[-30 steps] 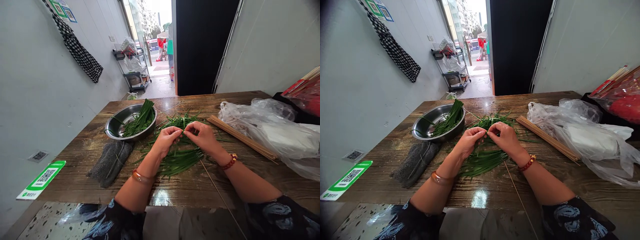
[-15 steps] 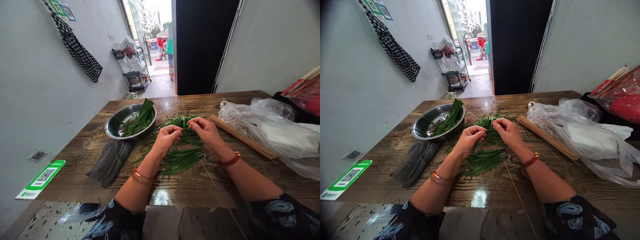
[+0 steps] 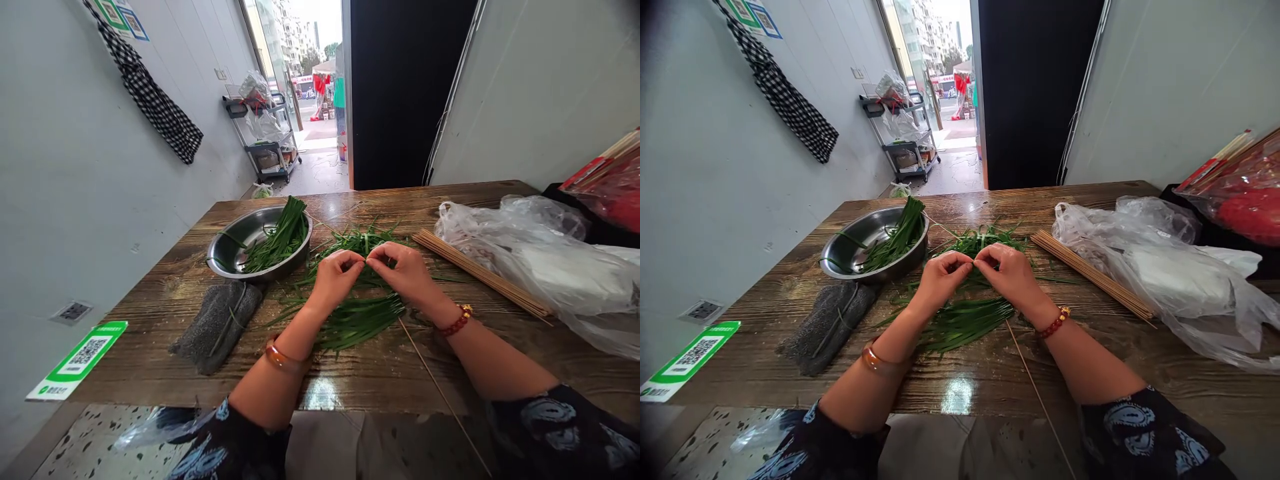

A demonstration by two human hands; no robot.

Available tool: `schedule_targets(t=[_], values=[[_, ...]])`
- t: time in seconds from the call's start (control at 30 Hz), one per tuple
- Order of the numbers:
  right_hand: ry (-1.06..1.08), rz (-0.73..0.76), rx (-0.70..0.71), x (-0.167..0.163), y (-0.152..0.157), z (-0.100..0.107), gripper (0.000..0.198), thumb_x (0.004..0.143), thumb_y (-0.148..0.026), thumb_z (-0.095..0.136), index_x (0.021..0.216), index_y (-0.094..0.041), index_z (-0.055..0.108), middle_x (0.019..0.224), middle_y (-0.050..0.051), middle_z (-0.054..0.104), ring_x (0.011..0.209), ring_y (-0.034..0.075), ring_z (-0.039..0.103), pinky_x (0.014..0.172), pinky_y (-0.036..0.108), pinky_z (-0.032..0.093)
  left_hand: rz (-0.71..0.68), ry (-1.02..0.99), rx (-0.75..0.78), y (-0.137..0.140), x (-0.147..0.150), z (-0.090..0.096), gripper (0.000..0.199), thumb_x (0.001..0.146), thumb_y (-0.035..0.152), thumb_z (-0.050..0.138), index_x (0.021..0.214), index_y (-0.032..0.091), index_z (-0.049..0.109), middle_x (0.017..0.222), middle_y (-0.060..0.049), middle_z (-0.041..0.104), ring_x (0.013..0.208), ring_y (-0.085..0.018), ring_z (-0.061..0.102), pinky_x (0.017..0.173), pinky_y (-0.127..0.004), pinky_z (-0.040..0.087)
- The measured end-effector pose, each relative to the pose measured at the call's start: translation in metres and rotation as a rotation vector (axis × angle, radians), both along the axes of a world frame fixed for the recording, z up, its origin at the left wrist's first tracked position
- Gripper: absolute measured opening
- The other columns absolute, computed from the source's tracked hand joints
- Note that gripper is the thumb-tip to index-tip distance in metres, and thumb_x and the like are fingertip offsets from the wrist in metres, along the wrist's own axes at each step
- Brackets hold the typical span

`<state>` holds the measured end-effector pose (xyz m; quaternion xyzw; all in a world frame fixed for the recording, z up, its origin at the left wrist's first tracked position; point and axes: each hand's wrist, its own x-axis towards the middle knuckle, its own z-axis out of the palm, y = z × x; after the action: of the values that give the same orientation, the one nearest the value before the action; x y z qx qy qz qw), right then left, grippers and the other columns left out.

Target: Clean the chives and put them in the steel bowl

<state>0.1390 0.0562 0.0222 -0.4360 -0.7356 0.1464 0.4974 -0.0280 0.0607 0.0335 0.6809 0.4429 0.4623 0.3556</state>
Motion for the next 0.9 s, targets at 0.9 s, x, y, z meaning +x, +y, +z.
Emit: schedule_targets(t=[0.9], values=[[-0.339,-0.188,0.082,0.017,0.023,-0.025,0.031,0.094,-0.035,0.051,0.113,-0.021,0.069,0.115,0.009,0.07,0.106,0.026,0.06,0.091,0.043,0.044,0.138,-0.073,0.014,0.011,-0.009,-0.005,0.01,0.073,0.025,0.063,0.071,0.015,0.067,0.061,0.002,0.055,0.058,-0.01,0.045,0.056,-0.023,0.034]])
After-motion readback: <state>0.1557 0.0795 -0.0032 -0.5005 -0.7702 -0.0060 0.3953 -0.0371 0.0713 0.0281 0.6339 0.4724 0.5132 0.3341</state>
